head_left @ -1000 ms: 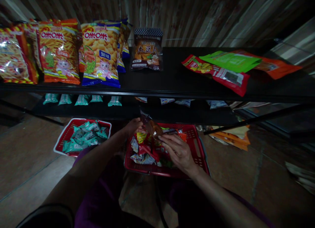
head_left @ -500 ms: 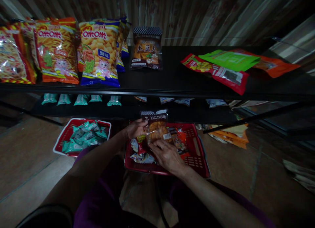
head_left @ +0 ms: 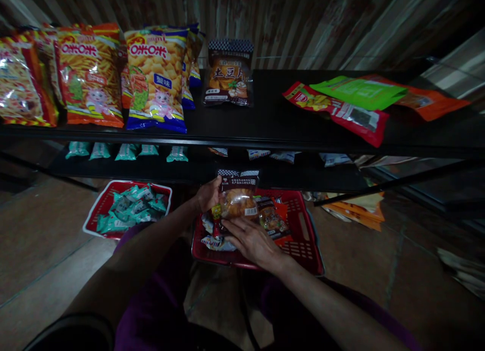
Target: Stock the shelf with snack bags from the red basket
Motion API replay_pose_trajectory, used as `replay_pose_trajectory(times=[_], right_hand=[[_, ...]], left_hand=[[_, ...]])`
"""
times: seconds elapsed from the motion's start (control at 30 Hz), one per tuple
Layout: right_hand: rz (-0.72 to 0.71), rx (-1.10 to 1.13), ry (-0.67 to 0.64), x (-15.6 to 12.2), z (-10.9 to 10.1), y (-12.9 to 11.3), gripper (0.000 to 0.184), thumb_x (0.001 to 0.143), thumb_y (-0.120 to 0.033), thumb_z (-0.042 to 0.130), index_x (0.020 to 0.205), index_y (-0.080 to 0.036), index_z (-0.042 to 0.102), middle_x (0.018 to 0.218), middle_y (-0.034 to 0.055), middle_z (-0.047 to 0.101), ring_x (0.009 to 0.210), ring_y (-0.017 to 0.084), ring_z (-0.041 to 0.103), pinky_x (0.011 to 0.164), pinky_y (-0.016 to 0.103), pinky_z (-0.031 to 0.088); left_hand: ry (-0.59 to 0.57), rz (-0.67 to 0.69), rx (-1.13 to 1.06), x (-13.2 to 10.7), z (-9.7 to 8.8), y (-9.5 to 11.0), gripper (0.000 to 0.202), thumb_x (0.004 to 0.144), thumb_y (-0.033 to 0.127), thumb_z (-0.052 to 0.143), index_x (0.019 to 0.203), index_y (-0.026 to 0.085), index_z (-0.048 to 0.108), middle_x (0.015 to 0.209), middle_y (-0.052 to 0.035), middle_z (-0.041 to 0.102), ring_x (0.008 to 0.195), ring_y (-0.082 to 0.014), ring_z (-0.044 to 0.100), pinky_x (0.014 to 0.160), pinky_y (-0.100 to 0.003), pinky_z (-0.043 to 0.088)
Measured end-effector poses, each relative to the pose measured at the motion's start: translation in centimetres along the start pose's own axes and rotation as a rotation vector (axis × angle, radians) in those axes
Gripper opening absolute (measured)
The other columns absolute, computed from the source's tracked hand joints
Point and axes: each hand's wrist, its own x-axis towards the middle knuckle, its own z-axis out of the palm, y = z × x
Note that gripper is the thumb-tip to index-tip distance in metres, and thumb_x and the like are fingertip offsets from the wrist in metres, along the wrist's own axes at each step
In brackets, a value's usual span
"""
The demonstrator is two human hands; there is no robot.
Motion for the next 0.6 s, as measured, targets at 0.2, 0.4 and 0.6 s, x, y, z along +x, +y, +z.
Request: replay_pose_trajectory(times=[0.2, 0.4, 0.6], right_hand=[[0.395, 0.358, 0.380, 0.7, -1.4, 1.7, 0.018, 0.087, -0.034, 0.054, 0.098, -0.025, 0.065, 0.087, 0.0043, 0.068, 0.081, 0.019, 0.063, 0.078, 0.035, 0.051], [0.897, 0.774, 0.897, 1.9, -3.1, 4.7, 0.040, 0.067, -0.039, 0.072, 0.102, -0.024, 0.060, 0.097, 0.0016, 0.064, 0.090, 0.016, 0.059, 0.083, 0.030, 0.048], [0.996, 1.161, 0.765, 2.4, -3.6, 5.3, 0.026, 0.063, -0.044, 0.074, 0.080, -0.026, 0.068, 0.078, -0.0020, 0.071, 0.072, 0.016, 0.064, 0.067, 0.028, 0.051]], left_hand=[[-0.040, -0.067, -0.087, 0.2, -0.4, -0.6, 0.034, 0.082, 0.046, 0.053, 0.099, 0.019, 0.063, 0.083, -0.0067, 0.070, 0.087, -0.0234, 0.066, 0.075, -0.034, 0.051], [-0.059, -0.032, -0.109, 0.3, -0.4, -1.1, 0.027, 0.084, 0.041, 0.053, 0.098, 0.020, 0.062, 0.094, -0.0078, 0.070, 0.094, -0.0246, 0.065, 0.081, -0.038, 0.050], [-0.053, -0.022, -0.118, 0.0, 0.2, -1.2, 0.023, 0.086, 0.035, 0.054, 0.098, 0.017, 0.063, 0.095, -0.0090, 0.070, 0.096, -0.0249, 0.064, 0.085, -0.041, 0.049]])
